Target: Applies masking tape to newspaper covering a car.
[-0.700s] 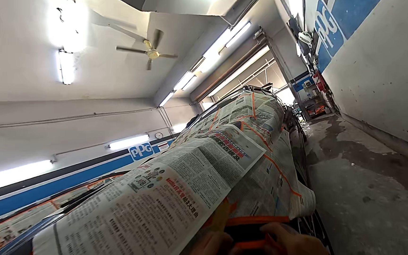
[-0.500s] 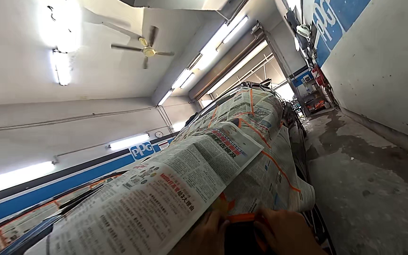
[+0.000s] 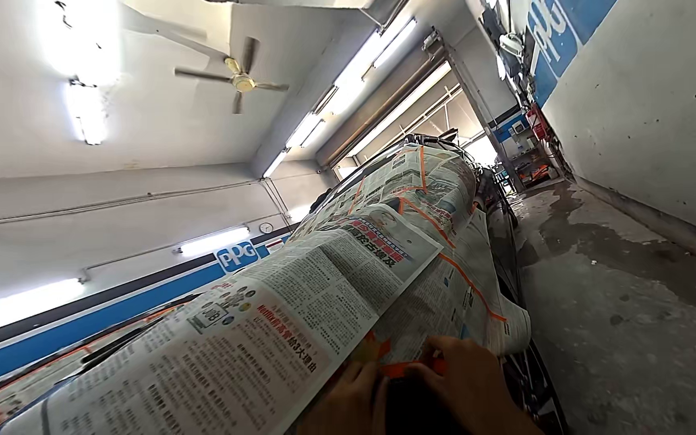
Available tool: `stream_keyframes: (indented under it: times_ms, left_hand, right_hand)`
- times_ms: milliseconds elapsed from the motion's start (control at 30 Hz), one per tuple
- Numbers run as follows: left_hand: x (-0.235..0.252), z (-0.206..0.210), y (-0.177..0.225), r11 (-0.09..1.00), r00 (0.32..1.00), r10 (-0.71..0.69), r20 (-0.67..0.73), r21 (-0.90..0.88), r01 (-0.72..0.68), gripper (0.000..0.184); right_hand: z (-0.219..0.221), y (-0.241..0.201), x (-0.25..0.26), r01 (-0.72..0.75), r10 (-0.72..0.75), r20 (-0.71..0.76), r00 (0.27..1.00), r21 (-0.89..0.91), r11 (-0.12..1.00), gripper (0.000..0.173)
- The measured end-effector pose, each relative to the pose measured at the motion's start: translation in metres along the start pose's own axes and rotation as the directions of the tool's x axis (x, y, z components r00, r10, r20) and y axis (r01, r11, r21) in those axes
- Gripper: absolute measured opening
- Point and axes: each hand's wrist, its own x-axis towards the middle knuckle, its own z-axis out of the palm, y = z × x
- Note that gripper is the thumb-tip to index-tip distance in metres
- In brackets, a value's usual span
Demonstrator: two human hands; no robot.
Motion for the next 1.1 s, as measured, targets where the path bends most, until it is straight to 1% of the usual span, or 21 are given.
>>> stream_keyframes:
  times_ms: [100, 167, 200, 267, 300, 367, 467, 533, 600, 633, 700, 800, 833, 933, 1000, 1100]
  left_hand:
    - [0.008, -0.005, -0.004, 0.995, 0.998, 0.054, 0.018, 0.084, -0.055, 0.027]
    - [0.012, -0.007, -0.004, 0.99, 0.993, 0.069, 0.1, 0.118, -0.081, 0.03]
    - [0.014, -0.008, -0.003, 0.986, 0.989, 0.073, 0.13, 0.137, -0.09, 0.027]
    - [0.016, -0.006, -0.004, 0.978, 0.989, 0.093, 0.115, 0.178, -0.113, 0.017]
    - [0.017, -0.005, -0.004, 0.973, 0.99, 0.1, 0.098, 0.197, -0.118, 0.015]
    - [0.021, -0.006, -0.005, 0.965, 0.991, 0.109, 0.084, 0.23, -0.125, 0.016]
    - [0.024, -0.004, -0.006, 0.947, 0.983, 0.145, 0.111, 0.272, -0.17, 0.018]
    - [0.027, -0.004, -0.008, 0.94, 0.972, 0.164, 0.167, 0.274, -0.205, 0.019]
    - [0.031, -0.01, -0.007, 0.959, 0.955, 0.128, 0.268, 0.212, -0.189, 0.024]
    - [0.033, -0.012, -0.007, 0.966, 0.948, 0.121, 0.294, 0.185, -0.181, 0.024]
    - [0.035, -0.013, -0.007, 0.973, 0.95, 0.117, 0.288, 0.158, -0.168, 0.023]
    - [0.033, -0.003, -0.009, 0.957, 0.981, 0.123, 0.15, 0.244, -0.158, 0.015]
    - [0.033, -0.002, -0.009, 0.952, 0.983, 0.122, 0.138, 0.265, -0.155, 0.012]
    - [0.036, -0.004, -0.008, 0.951, 0.977, 0.105, 0.187, 0.269, -0.154, 0.01]
    - [0.037, -0.004, -0.009, 0.945, 0.973, 0.117, 0.201, 0.28, -0.172, 0.009]
    - [0.041, -0.005, -0.01, 0.945, 0.957, 0.135, 0.258, 0.257, -0.203, 0.01]
  right_hand:
    - [0.002, -0.005, 0.004, 0.01, -0.01, 0.017, 1.0, 0.015, 1.0, 0.052]
    - [0.003, -0.009, 0.003, 0.01, -0.01, 0.015, 1.0, -0.001, 1.0, 0.051]
    - [0.005, -0.01, 0.003, 0.01, -0.01, 0.006, 1.0, -0.013, 1.0, 0.05]
    - [0.006, -0.011, 0.003, 0.013, -0.013, 0.004, 1.0, -0.032, 0.999, 0.05]
    - [0.006, -0.012, 0.003, 0.015, -0.014, 0.008, 1.0, -0.04, 0.999, 0.05]
    - [0.005, -0.013, 0.004, 0.012, -0.011, 0.013, 1.0, -0.06, 0.998, 0.05]
    - [0.007, -0.014, 0.003, 0.012, -0.011, 0.005, 1.0, -0.106, 0.994, 0.051]
    - [0.009, -0.015, 0.002, 0.007, -0.007, 0.003, 1.0, -0.12, 0.993, 0.05]
    - [0.012, -0.016, 0.0, 0.005, -0.004, 0.003, 1.0, -0.12, 0.993, 0.047]
    - [0.014, -0.017, -0.001, 0.003, -0.003, 0.002, 1.0, -0.123, 0.992, 0.046]
    - [0.016, -0.016, -0.002, 0.002, -0.003, -0.006, 1.0, -0.129, 0.992, 0.046]
    - [0.017, -0.017, -0.002, 0.0, -0.003, -0.018, 1.0, -0.132, 0.991, 0.046]
    - [0.017, -0.018, -0.002, -0.004, 0.002, -0.016, 1.0, -0.135, 0.991, 0.046]
    - [0.016, -0.02, -0.002, -0.022, 0.021, -0.006, 1.0, -0.143, 0.99, 0.045]
    - [0.016, -0.019, -0.002, -0.022, 0.022, -0.003, 1.0, -0.145, 0.989, 0.045]
    - [0.016, -0.016, -0.003, -0.013, 0.012, -0.011, 1.0, -0.141, 0.99, 0.045]
